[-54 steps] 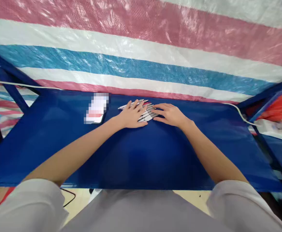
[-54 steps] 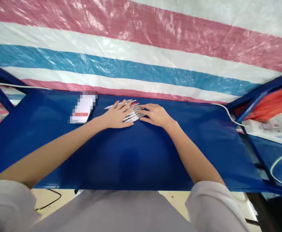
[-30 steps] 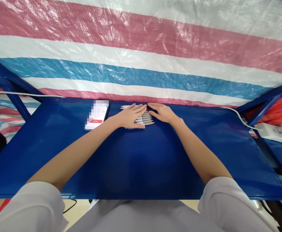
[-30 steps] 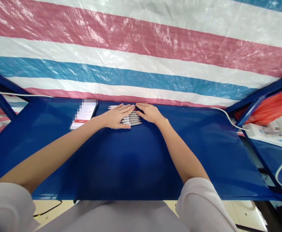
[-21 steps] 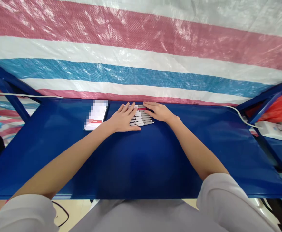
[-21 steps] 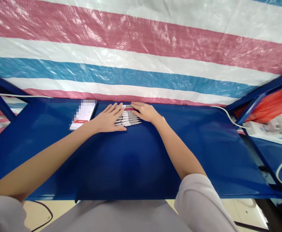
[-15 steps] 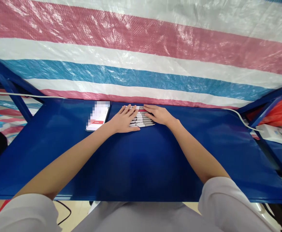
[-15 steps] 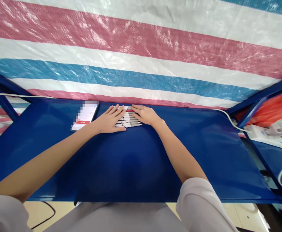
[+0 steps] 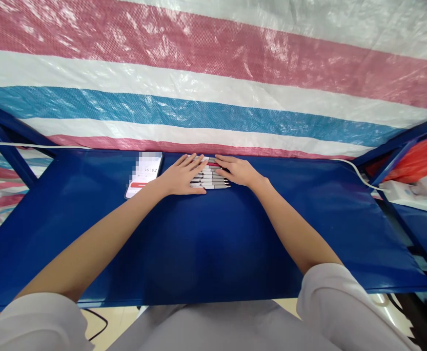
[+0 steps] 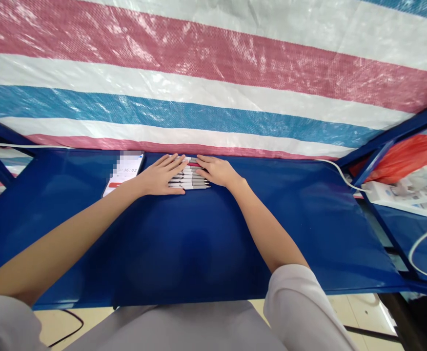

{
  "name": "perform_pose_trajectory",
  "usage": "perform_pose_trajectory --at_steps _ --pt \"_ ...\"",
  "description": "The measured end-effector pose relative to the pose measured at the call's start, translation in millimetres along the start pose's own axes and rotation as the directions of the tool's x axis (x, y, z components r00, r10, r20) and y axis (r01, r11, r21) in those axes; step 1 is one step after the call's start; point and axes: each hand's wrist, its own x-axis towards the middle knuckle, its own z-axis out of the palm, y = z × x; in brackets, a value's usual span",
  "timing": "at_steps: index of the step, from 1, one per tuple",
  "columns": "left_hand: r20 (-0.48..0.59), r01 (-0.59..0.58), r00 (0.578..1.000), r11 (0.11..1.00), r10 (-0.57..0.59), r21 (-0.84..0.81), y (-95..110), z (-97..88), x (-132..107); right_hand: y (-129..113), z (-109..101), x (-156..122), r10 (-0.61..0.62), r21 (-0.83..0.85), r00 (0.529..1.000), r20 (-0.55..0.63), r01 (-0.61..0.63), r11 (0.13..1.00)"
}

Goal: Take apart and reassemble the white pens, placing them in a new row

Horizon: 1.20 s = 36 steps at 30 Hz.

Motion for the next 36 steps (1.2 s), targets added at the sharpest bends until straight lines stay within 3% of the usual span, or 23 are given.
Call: perform_pose_trajectory --at_steps 13,18,26,31,36 --pt "-0.064 -0.018 0.998 1.000 0.018 -0.012 1.0 0.6 -3.0 -3.6 -2.5 2.7 0.020 0.036 0.999 -0.032 -0.019 0.999" --pt "-0.130 0.030 0.991 0.999 -0.035 -0.046 9.3 -4.3 -11.3 -5.9 -5.9 -2.1 0.036 0.037 0.998 -0.056 -0.034 0.999" --pt "-0.323 0.183 0.924 0.978 -0.206 -0.101 52.1 1.4 -42.3 -32.3 -1.5 -47.0 0.154 0.017 0.959 -0.237 -0.154 0.988" --pt "-0.360 0.293 0.878 0.949 -0.315 -0.116 72.2 10.3 -61.5 -54.0 8.5 -81.0 0.263 -0.032 0.930 -0.258 -0.280 0.959" --pt "-0.355 0.372 0.846 0.917 -0.398 -0.140 77.0 16.6 -75.0 -65.6 18.3 -100.7 0.347 -0.022 0.899 -0.267 -0.366 0.930"
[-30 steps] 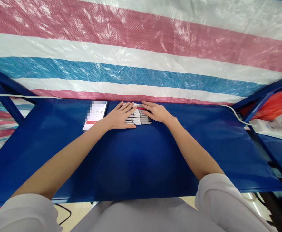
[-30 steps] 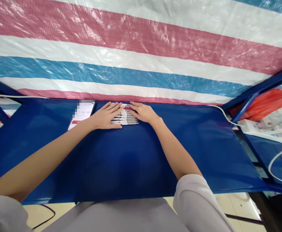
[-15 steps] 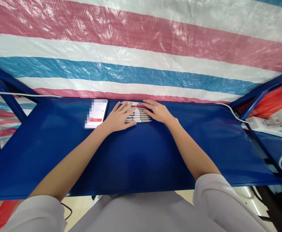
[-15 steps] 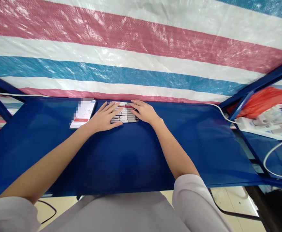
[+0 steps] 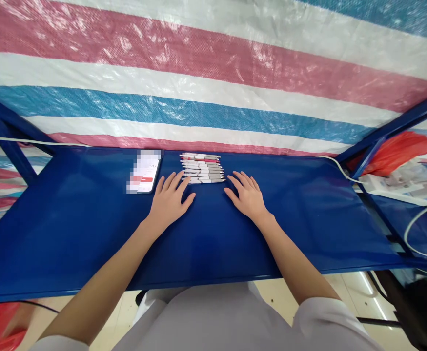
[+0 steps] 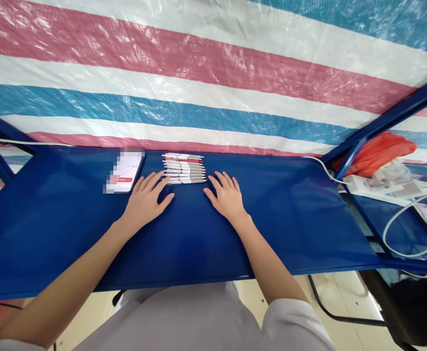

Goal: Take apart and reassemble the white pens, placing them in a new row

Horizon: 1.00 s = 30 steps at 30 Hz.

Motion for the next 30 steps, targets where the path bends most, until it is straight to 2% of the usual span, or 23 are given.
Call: perform_pose_trajectory --at_steps 5,17,24,26,30 --pt "-0.001 0.017 1.000 1.000 -0.017 -0.011 -2.4 3.5 -9.7 -3.1 4.2 -8.4 0.072 -0.010 0.997 -0.005 -0.072 0.997" --pt "0.092 0.016 0.996 1.000 -0.016 -0.002 -2.5 4.2 -11.5 -1.6 4.8 -7.9 0.071 -0.008 0.997 -0.032 -0.071 0.997" --pt "0.084 0.011 0.996 1.000 -0.011 -0.007 -2.1 2.5 -12.3 -2.7 2.2 -7.2 0.081 -0.017 0.997 -0.018 -0.082 0.997" --pt "0.049 -0.030 0.998 1.000 0.030 0.005 -1.2 1.8 -10.3 -3.4 1.7 -6.8 0.085 -0.026 0.996 -0.011 -0.085 0.996" --pt "-0.038 -0.207 0.977 0.978 0.209 0.034 6.7 1.3 0.8 -3.4 2.2 -6.1 0.098 -0.042 0.995 -0.004 -0.098 0.994"
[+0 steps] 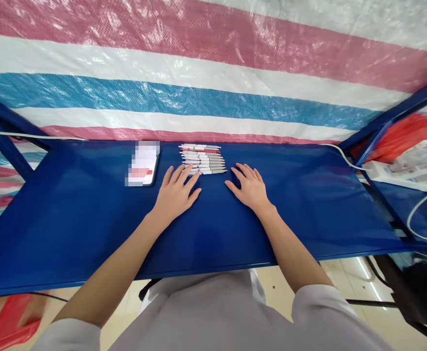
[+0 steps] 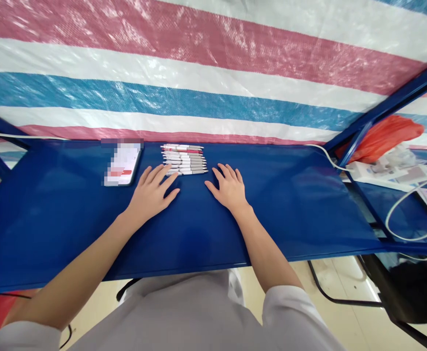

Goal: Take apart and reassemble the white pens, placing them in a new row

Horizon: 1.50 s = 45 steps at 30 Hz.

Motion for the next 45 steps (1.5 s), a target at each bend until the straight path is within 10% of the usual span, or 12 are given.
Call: perform_pose_trajectory --at_steps 22,45 --pt "0.092 -0.226 0.971 0.972 0.220 0.066 -3.5 8.5 52.9 4.7 3.9 0.7 -0.045 0.019 0.999 -0.022 0.045 0.999" --pt "0.351 -0.168 0.926 0.984 0.138 0.056 0.4 -12.6 62.3 2.0 -4.5 2.7 -0.087 0.015 0.996 0.016 0.087 0.996"
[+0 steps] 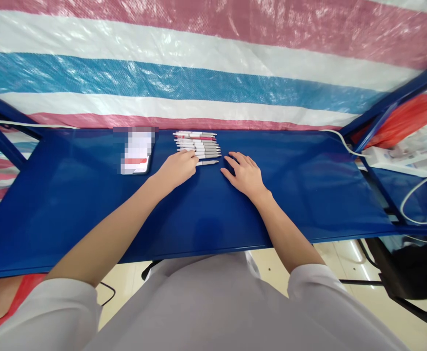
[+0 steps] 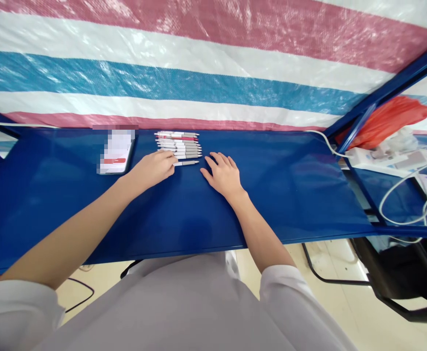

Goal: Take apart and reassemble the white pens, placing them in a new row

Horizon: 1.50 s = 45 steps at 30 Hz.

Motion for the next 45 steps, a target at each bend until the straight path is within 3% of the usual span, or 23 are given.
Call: perform_pose_trajectory --at_steps 3,5,8,10,12,15,20,23,28,37,45 --pt "-0.045 0.055 0.997 0.992 -0.060 -0.112 -3.9 -3.5 -2.0 -4.3 -7.4 3.8 0.009 0.055 1.000 -0.028 -0.007 0.998" --pt "-0.100 0.095 0.987 0.955 -0.128 -0.283 -6.8 -5.9 -3.9 -9.1 -13.6 8.2 0.045 0.161 0.998 -0.052 -0.036 0.986" --pt "-0.106 0.121 0.963 0.751 -0.246 -0.649 -7.7 -8.1 -7.3 -18.3 -20.6 17.4 0.141 0.444 0.988 -0.055 -0.102 0.890" --pt "-0.027 0.138 0.957 0.536 -0.289 -0.833 -5.1 -8.6 -9.6 -24.9 -21.9 24.4 0.219 0.684 0.975 -0.045 -0.130 0.718" --pt "0.040 0.145 0.959 0.365 -0.280 -0.920 -1.1 -8.7 -11.9 -31.2 -20.9 30.7 0.290 0.878 0.957 -0.021 -0.121 0.463" --pt "0.110 0.159 0.963 0.187 -0.246 -0.969 4.5 -9.3 -14.8 -39.0 -18.6 36.9 0.334 0.980 0.941 0.048 -0.110 0.168" --pt "0.165 0.185 0.957 0.061 -0.238 -0.981 10.1 -8.9 -17.9 -48.2 -18.3 41.8 0.392 0.989 0.908 0.149 -0.145 -0.042" --pt "0.140 0.158 0.950 0.046 -0.278 -0.986 14.4 -4.9 -17.2 -52.8 -16.8 44.8 0.468 0.985 0.866 0.175 -0.145 -0.098" --pt "0.089 0.139 0.935 0.124 -0.344 -0.982 20.2 6.8 -11.8 -56.0 -9.0 47.2 0.564 0.985 0.808 0.170 -0.120 -0.125" --pt "0.148 0.185 0.947 0.107 -0.285 -0.977 17.4 6.5 -4.9 -48.1 3.3 44.0 0.594 0.985 0.788 0.163 -0.094 -0.146" --pt "0.194 0.194 0.969 -0.015 -0.153 -0.981 14.4 13.3 -6.9 -47.7 3.6 43.2 0.571 0.979 0.800 0.183 -0.093 -0.183"
